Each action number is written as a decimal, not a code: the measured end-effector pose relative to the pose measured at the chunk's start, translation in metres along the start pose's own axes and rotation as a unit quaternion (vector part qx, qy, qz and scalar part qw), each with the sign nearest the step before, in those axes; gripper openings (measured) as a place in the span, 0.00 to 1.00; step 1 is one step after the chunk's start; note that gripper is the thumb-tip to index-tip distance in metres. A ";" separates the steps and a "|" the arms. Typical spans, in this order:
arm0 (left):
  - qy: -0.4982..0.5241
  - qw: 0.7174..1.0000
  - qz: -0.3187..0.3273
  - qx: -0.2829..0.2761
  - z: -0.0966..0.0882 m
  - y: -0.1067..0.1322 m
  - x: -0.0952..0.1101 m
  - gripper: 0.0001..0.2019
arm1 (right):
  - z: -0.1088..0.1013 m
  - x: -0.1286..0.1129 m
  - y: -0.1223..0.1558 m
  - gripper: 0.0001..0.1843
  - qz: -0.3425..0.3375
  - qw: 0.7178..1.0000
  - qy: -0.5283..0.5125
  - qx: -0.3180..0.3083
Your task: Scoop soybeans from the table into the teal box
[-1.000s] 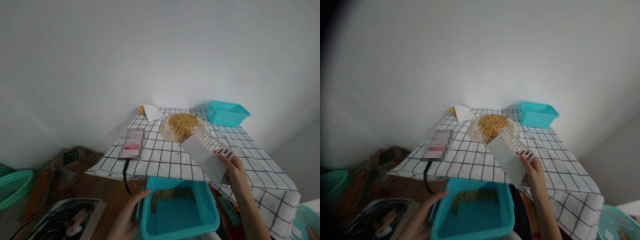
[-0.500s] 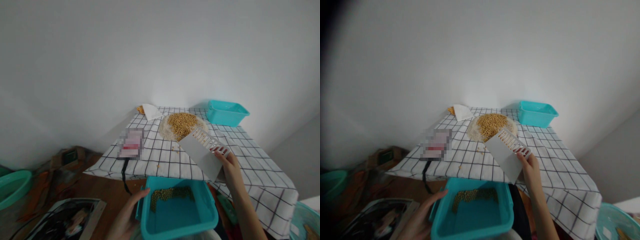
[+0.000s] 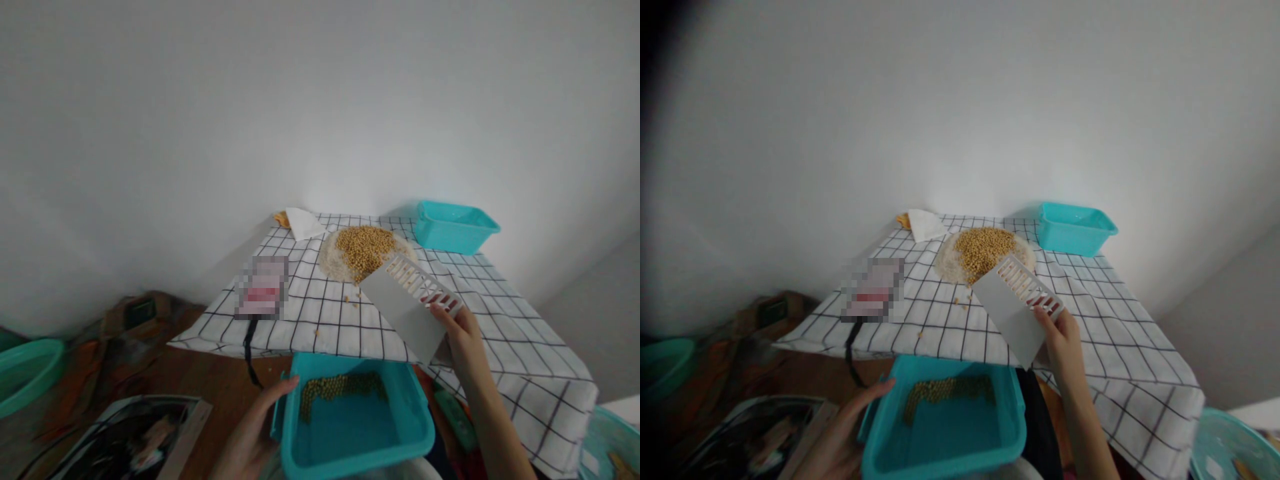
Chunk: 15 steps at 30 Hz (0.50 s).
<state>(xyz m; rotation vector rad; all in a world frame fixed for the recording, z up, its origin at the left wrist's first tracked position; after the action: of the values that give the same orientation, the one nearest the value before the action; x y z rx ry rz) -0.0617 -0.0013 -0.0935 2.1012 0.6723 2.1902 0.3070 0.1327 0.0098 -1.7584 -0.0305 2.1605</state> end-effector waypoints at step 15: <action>-0.001 0.999 -0.029 -0.021 0.011 0.000 0.011 0.15 | 0.015 -0.012 -0.002 0.14 -0.012 0.999 0.025 -0.028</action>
<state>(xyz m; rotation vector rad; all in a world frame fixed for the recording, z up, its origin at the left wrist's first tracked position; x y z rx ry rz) -0.0524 0.0053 -0.0831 2.0374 0.6707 2.1527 0.2951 0.1346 0.0250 -1.8329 -0.1004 2.1174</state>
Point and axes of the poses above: each hand's wrist, its own y-axis away from the middle knuckle, its own z-axis out of the palm, x = y × z, the point moved 9 cm from there along -y, towards the middle knuckle, and after that the axes turned 14 degrees about -y, right-handed, at the moved point
